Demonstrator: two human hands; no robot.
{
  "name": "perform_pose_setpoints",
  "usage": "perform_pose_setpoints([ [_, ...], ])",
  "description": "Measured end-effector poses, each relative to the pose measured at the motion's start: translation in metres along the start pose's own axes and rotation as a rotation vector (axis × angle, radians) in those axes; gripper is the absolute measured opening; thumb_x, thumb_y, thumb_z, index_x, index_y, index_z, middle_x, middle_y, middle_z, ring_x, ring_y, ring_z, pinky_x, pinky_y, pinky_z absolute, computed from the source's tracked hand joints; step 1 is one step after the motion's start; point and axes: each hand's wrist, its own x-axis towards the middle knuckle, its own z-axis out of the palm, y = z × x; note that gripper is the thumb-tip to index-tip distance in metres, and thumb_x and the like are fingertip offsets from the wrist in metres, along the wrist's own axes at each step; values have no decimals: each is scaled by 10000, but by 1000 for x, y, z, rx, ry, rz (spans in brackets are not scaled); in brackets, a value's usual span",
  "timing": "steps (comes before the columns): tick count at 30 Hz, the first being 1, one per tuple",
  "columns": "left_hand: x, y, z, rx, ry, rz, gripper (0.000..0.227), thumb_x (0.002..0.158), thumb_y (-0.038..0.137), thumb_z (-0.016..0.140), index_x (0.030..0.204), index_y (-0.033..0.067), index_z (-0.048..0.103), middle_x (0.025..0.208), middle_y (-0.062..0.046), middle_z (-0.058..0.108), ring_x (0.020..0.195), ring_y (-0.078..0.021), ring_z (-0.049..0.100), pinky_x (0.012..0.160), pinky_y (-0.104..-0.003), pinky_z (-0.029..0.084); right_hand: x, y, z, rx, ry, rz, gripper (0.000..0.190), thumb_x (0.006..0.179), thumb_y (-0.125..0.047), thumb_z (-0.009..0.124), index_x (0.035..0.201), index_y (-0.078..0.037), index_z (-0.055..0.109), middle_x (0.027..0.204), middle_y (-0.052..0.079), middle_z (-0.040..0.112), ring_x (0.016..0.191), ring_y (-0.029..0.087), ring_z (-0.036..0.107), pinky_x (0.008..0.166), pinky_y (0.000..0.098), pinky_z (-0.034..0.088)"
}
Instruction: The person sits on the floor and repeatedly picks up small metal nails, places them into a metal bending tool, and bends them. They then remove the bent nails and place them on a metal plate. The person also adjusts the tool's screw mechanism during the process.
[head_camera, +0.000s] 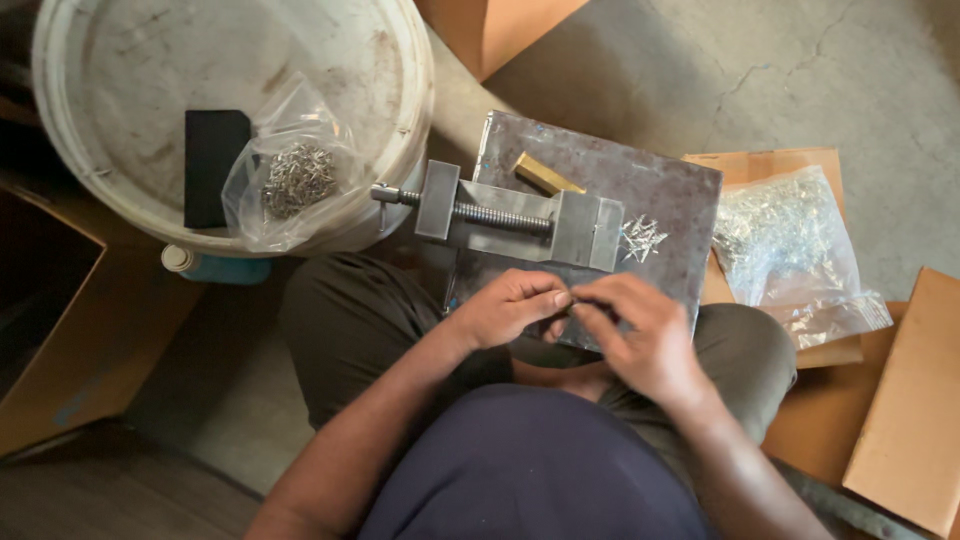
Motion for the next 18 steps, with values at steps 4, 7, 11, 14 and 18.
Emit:
perform_pose_setpoints([
  [4, 0, -1, -2, -21, -22, -31, 272, 1095, 225, 547, 1053, -14, 673, 846, -37, 670, 768, -106, 642, 749, -282, 555, -3, 11, 13, 111, -14, 73, 121, 876, -45, 761, 985, -1, 731, 935, 108, 740, 810, 192, 720, 702, 298, 558],
  [7, -1, 0, -1, -17, -13, -35, 285, 1099, 235, 549, 1035, -16, 669, 853, -40, 674, 768, -110, 649, 746, -287, 560, -1, 14, 14, 147, -27, 93, 101, 872, -35, 762, 962, -6, 725, 909, 93, 737, 776, 179, 704, 679, 296, 546],
  [11, -3, 2, 5, -20, 50, -1, 294, 1108, 242, 563, 1023, -19, 665, 886, -49, 692, 756, -110, 624, 731, -286, 538, 12, 15, 0, -54, 102, 23, 119, 882, -40, 788, 974, -12, 718, 912, 108, 721, 777, 210, 691, 663, 313, 529],
  [14, -4, 7, 8, 44, 104, 46, 235, 1063, 238, 596, 1064, 11, 654, 890, -36, 683, 785, -110, 640, 731, -289, 553, 38, 22, -22, -188, 147, -86, 75, 973, -21, 730, 1034, -10, 687, 996, 147, 690, 879, 274, 697, 777, 349, 555],
  [18, -2, 13, 11, 40, 110, 45, 206, 1057, 219, 618, 1073, 17, 652, 881, -42, 681, 776, -115, 635, 725, -288, 547, 66, 22, -31, -287, 11, -127, 86, 943, -61, 720, 1024, -35, 709, 983, 131, 697, 895, 317, 693, 781, 395, 547],
])
